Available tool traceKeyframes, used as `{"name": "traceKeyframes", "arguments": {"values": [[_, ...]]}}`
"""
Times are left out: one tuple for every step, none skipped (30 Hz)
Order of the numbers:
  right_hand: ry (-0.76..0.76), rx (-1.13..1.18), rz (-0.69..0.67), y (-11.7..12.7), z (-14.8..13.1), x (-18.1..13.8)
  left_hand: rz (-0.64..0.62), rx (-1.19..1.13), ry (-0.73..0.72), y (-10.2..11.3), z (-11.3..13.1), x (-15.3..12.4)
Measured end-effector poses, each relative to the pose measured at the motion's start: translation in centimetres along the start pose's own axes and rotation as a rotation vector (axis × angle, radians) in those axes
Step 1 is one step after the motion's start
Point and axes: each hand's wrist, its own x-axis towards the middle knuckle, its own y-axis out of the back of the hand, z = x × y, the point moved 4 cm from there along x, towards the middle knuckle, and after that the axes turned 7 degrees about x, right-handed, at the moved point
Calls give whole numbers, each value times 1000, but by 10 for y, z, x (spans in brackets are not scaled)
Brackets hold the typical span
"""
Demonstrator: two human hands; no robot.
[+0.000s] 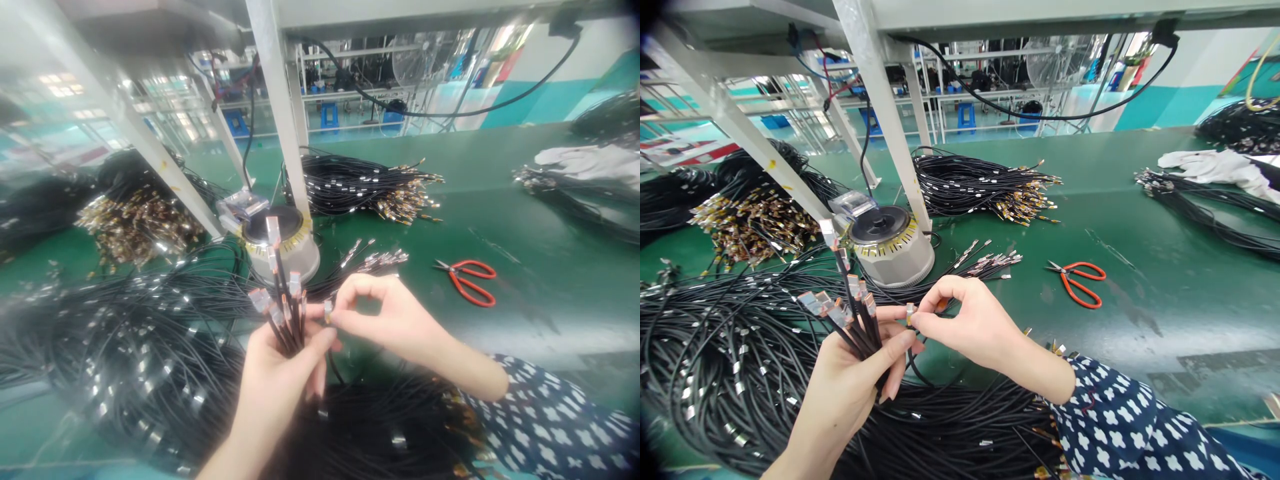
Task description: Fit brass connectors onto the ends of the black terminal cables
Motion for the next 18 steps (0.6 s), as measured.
{"name": "traceKeyframes", "arguments": {"values": [[-1, -4, 0, -1, 0, -1, -1, -5, -9, 0, 0, 0], [0, -11, 1, -1, 0, -1, 4, -10, -18, 0, 0, 1], [2, -20, 4, -2, 0, -1, 14, -16, -24, 0, 0, 1], [7, -28, 8, -1, 0, -1, 27, -23, -30, -1, 0, 1], [13, -29, 9, -1, 0, -2, 40, -31, -32, -1, 1, 1], [19, -24, 4, 0, 0, -2, 46, -41, -31, -1, 2, 2], [26, -15, -2, 0, 0, -2, 47, -52, -26, -2, 3, 2], [36, -6, -12, 1, 1, -2, 47, -66, -22, -2, 4, 2], [49, -2, -21, 2, 1, -2, 44, -79, -14, -2, 5, 2], [65, -4, -27, 2, 1, -2, 39, -91, -5, -2, 5, 3], [83, -13, -29, 3, 1, -2, 32, -99, 6, -2, 5, 3], [101, -25, -27, 4, 1, -1, 25, -105, 19, -2, 5, 4], [113, -35, -25, 4, 1, -1, 20, -110, 34, -1, 4, 5], [119, -41, -24, 3, 1, -1, 13, -113, 50, -1, 3, 6], [117, -42, -23, 3, 2, 0, 6, -114, 67, 0, 2, 7], [109, -41, -19, 2, 2, 0, 3, -117, 81, 0, 1, 7], [98, -40, -11, 2, 2, 1, 3, -122, 92, 1, 1, 8], [87, -38, 0, 1, 3, 1, 4, -127, 102, 1, 2, 8]]}}
